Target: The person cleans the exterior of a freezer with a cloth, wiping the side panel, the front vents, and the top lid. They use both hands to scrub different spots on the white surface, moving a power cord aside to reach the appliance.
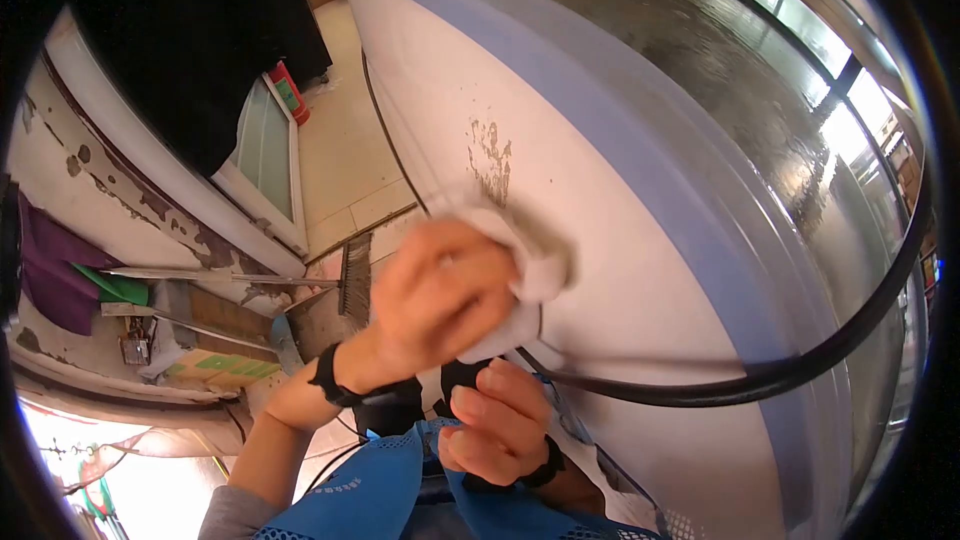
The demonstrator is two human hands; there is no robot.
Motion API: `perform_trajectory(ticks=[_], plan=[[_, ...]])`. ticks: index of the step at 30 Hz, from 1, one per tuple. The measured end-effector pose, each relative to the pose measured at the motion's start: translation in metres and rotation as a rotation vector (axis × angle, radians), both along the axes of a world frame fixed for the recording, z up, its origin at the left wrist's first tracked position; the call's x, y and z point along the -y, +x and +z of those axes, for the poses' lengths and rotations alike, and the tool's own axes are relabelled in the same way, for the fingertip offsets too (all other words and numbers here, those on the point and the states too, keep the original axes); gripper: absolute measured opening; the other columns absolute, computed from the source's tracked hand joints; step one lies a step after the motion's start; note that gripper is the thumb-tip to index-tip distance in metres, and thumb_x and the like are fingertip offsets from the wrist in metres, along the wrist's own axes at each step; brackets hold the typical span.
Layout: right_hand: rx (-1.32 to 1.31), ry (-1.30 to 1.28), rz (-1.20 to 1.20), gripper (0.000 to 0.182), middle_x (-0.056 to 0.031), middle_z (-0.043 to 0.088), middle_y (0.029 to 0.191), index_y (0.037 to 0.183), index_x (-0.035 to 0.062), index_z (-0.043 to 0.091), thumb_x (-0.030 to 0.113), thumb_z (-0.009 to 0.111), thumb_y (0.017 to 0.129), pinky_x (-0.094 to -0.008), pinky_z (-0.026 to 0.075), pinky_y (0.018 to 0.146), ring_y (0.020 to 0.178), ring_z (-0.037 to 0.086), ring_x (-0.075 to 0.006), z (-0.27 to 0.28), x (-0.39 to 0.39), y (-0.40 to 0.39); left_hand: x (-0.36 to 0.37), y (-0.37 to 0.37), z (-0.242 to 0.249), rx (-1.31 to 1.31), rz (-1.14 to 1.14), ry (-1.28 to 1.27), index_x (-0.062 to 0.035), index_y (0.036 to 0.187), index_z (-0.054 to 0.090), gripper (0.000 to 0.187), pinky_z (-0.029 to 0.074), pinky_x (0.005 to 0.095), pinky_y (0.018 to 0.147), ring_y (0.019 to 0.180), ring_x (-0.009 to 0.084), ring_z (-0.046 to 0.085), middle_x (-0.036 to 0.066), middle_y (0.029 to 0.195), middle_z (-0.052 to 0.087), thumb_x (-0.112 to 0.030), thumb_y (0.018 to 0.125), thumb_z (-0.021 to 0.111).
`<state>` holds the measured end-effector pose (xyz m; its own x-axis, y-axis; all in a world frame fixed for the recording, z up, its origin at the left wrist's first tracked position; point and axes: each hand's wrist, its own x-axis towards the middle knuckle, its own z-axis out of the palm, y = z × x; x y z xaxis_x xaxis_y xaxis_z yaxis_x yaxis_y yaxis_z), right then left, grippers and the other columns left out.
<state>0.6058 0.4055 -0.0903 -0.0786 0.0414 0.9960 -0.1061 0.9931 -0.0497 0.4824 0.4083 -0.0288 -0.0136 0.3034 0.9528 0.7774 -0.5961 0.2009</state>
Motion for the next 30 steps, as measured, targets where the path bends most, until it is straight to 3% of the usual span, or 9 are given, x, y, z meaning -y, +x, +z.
perform_trajectory(ticks=[4, 5, 10, 12, 14, 16, 22, 26, 30], plan=[[-0.031, 0.077, -0.188, 0.049, -0.0179, 0.044, 0.13, 0.134, 0.0096, 0.037, 0.024, 0.043, 0.087, -0.0484, 0.041, 0.095, 0.115, 0.046, -0.042, 0.001, -0.004, 0.012, -0.023, -0.023, 0.043, 0.21, 0.151, 0.041, -0.0049, 0.094, 0.062, 0.025, 0.046, 0.0324, 0.065, 0.075, 0.0249, 0.056, 0.009, 0.092, 0.061, 0.004, 0.071, 0.064], [-0.175, -0.05, -0.164, 0.023, -0.0062, 0.052, 0.11, 0.105, 0.0195, 0.052, 0.021, 0.056, 0.083, -0.0443, 0.04, 0.093, 0.108, 0.047, -0.0279, 0.003, 0.0, 0.007, -0.026, -0.024, 0.046, 0.347, 0.144, 0.018, -0.0046, 0.094, 0.062, 0.024, 0.046, 0.0322, 0.064, 0.075, 0.0253, 0.056, 0.01, 0.091, 0.06, 0.004, 0.071, 0.064], [-0.1, -0.148, -0.284, 0.03, -0.0088, 0.048, 0.118, 0.116, 0.0223, 0.049, 0.021, 0.055, 0.086, -0.0424, 0.037, 0.101, 0.119, 0.043, -0.0341, 0.002, -0.004, 0.014, -0.003, 0.0, 0.001, 0.169, 0.046, -0.026, -0.0044, 0.097, 0.061, 0.026, 0.045, 0.0313, 0.064, 0.074, 0.0248, 0.054, 0.009, 0.087, 0.057, 0.004, 0.072, 0.064], [-0.057, 0.16, -0.286, 0.044, -0.0295, 0.046, 0.122, 0.123, 0.0004, 0.04, 0.017, 0.044, 0.082, -0.0551, 0.035, 0.1, 0.116, 0.045, -0.0462, 0.005, -0.019, 0.011, -0.002, -0.011, 0.005, 0.15, 0.081, -0.068, -0.0049, 0.097, 0.061, 0.026, 0.045, 0.0313, 0.064, 0.073, 0.0246, 0.054, 0.009, 0.087, 0.057, 0.004, 0.072, 0.063], [-0.044, 0.155, -0.303, 0.043, -0.0286, 0.046, 0.123, 0.122, 0.0014, 0.041, 0.016, 0.045, 0.082, -0.0548, 0.034, 0.1, 0.117, 0.045, -0.0457, 0.003, -0.02, 0.013, -0.014, -0.023, 0.018, 0.14, 0.116, -0.108, -0.0054, 0.097, 0.062, 0.027, 0.045, 0.0313, 0.064, 0.073, 0.0243, 0.054, 0.009, 0.087, 0.057, 0.004, 0.072, 0.063], [-0.038, 0.151, -0.323, 0.041, -0.0278, 0.046, 0.124, 0.122, 0.0025, 0.042, 0.015, 0.045, 0.082, -0.0546, 0.034, 0.101, 0.118, 0.044, -0.0452, 0.002, -0.019, 0.014, -0.035, -0.034, 0.031, 0.584, 0.146, -0.028, -0.0065, 0.096, 0.064, 0.028, 0.045, 0.0312, 0.062, 0.071, 0.0225, 0.054, 0.01, 0.088, 0.058, 0.004, 0.07, 0.065], [-0.015, 0.188, -0.32, 0.037, -0.0237, 0.044, 0.127, 0.121, 0.0097, 0.045, 0.01, 0.049, 0.084, -0.0527, 0.032, 0.103, 0.122, 0.041, -0.0435, 0.003, -0.025, 0.012, -0.006, -0.005, -0.006, 0.008, 0.076, 0.037, -0.0032, 0.097, 0.062, 0.024, 0.045, 0.0307, 0.067, 0.078, 0.0236, 0.055, 0.01, 0.092, 0.06, 0.003, 0.074, 0.063], [-0.019, 0.237, -0.336, 0.032, -0.0238, 0.044, 0.127, 0.116, 0.0108, 0.049, 0.011, 0.049, 0.084, -0.0532, 0.031, 0.103, 0.123, 0.04, -0.0434, -0.001, -0.027, 0.012, -0.02, -0.018, 0.014, 0.05, 0.112, 0.1, -0.0035, 0.097, 0.061, 0.023, 0.045, 0.0314, 0.069, 0.079, 0.0246, 0.056, 0.011, 0.09, 0.059, 0.004, 0.075, 0.062], [0.034, 0.212, -0.391, 0.03, -0.0234, 0.044, 0.127, 0.115, 0.0113, 0.05, 0.011, 0.048, 0.084, -0.0533, 0.031, 0.103, 0.123, 0.04, -0.0432, 0.002, -0.024, 0.014, -0.04, -0.04, 0.015, 0.445, 0.179, 0.109, -0.0072, 0.097, 0.063, 0.026, 0.046, 0.0337, 0.066, 0.074, 0.0236, 0.055, 0.01, 0.088, 0.056, 0.003, 0.073, 0.065]])
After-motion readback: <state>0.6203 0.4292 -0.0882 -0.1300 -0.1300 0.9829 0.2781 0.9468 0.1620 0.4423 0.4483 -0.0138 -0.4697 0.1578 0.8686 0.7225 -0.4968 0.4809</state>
